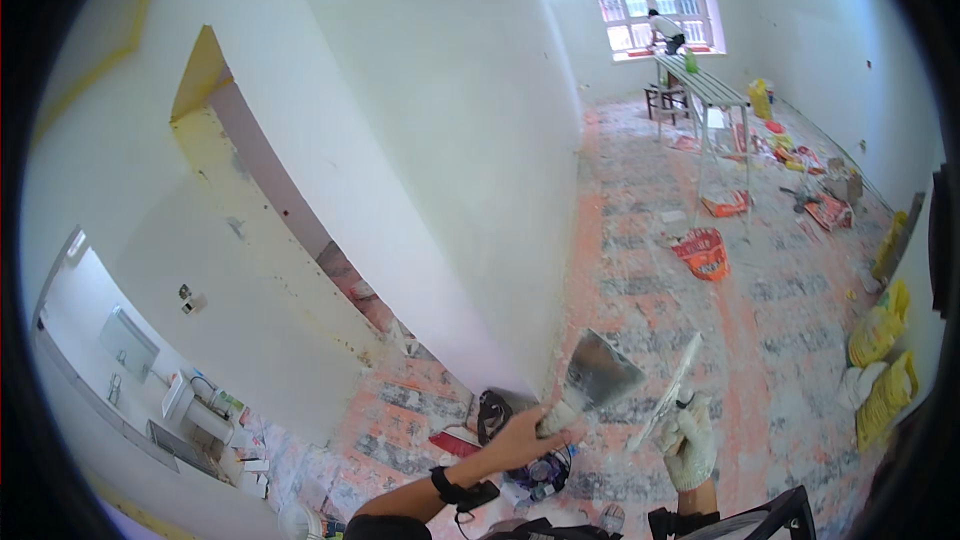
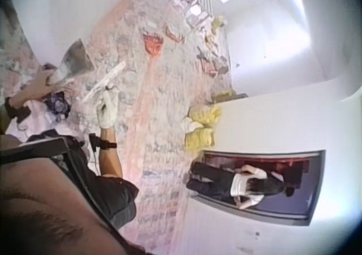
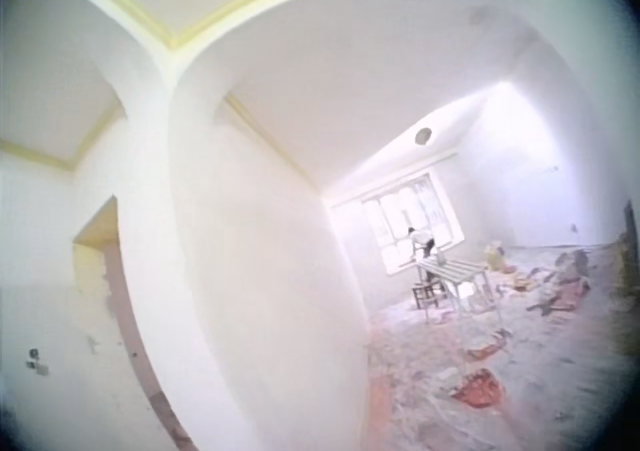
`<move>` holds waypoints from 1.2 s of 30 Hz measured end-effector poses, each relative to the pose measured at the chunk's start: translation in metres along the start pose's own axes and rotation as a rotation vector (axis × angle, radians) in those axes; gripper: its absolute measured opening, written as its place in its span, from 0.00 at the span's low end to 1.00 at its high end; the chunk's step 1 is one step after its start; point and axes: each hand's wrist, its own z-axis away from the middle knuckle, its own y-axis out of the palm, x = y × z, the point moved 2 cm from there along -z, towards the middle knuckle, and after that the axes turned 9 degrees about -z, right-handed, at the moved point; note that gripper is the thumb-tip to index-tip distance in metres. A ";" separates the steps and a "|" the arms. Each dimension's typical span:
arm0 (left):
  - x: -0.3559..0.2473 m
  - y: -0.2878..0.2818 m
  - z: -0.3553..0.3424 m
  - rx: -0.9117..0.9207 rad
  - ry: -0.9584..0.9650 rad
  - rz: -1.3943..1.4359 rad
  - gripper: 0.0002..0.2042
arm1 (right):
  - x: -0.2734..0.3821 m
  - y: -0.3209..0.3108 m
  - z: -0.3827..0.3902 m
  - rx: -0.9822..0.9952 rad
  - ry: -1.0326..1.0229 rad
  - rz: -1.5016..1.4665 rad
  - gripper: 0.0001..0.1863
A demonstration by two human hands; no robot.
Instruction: Skimming or plastering a wall using a putty knife and a hawk.
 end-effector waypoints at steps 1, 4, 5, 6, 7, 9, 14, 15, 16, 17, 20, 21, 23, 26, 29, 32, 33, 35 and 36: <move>0.001 0.010 -0.002 0.037 0.033 0.032 0.29 | -0.004 -0.014 -0.009 0.010 0.034 0.195 0.13; -0.015 0.034 -0.009 0.097 0.078 0.038 0.33 | -0.016 -0.016 -0.019 -0.020 0.024 0.423 0.19; -0.022 0.042 -0.013 0.131 0.095 0.017 0.35 | -0.029 -0.032 -0.023 0.050 0.140 0.453 0.21; -0.023 0.054 -0.015 0.121 0.092 0.018 0.35 | -0.038 -0.038 -0.022 0.115 0.260 0.482 0.23; -0.024 0.069 -0.015 0.069 0.135 0.007 0.36 | -0.044 -0.041 -0.021 0.123 0.263 0.485 0.23; -0.023 0.090 -0.010 0.015 0.160 -0.036 0.36 | -0.059 -0.041 -0.007 -0.073 0.603 0.275 0.24; -0.041 0.082 -0.007 0.204 -0.095 0.096 0.34 | -0.052 -0.027 -0.007 0.152 0.749 0.154 0.23; -0.042 0.084 -0.004 0.150 -0.095 0.078 0.34 | -0.048 -0.022 -0.008 0.277 0.727 0.256 0.23; -0.043 0.086 -0.002 0.100 -0.059 0.093 0.34 | -0.050 -0.017 -0.012 0.258 0.676 0.378 0.23; -0.053 0.078 -0.003 0.058 -0.032 0.120 0.33 | -0.057 -0.017 -0.018 0.226 0.636 0.505 0.22; -0.033 0.096 0.001 0.114 -0.069 0.066 0.30 | -0.069 -0.028 -0.020 0.218 0.553 0.690 0.14; -0.020 0.107 0.003 -0.047 0.056 0.086 0.30 | -0.068 -0.011 -0.018 0.269 0.575 0.781 0.10; -0.031 0.091 -0.001 -0.045 0.002 0.084 0.27 | -0.075 -0.022 -0.020 0.171 0.556 0.805 0.10; -0.016 0.091 0.009 0.137 -0.054 0.119 0.26 | -0.076 -0.010 -0.015 0.141 0.552 0.712 0.13; 0.019 0.101 0.030 0.281 -0.124 0.402 0.26 | -0.072 -0.052 -0.013 -0.047 0.695 0.740 0.15; 0.054 0.125 0.056 0.332 -0.232 0.489 0.26 | -0.076 -0.065 0.000 -0.145 0.602 0.629 0.17; 0.055 0.129 0.061 0.358 -0.248 0.499 0.28 | -0.081 -0.070 0.004 -0.127 0.612 0.594 0.20; 0.058 0.154 0.073 0.243 -0.182 0.562 0.29 | -0.094 -0.077 0.019 -0.163 0.644 0.670 0.20; 0.060 0.163 0.076 0.119 -0.105 0.602 0.30 | -0.104 -0.077 0.025 -0.182 0.661 0.733 0.21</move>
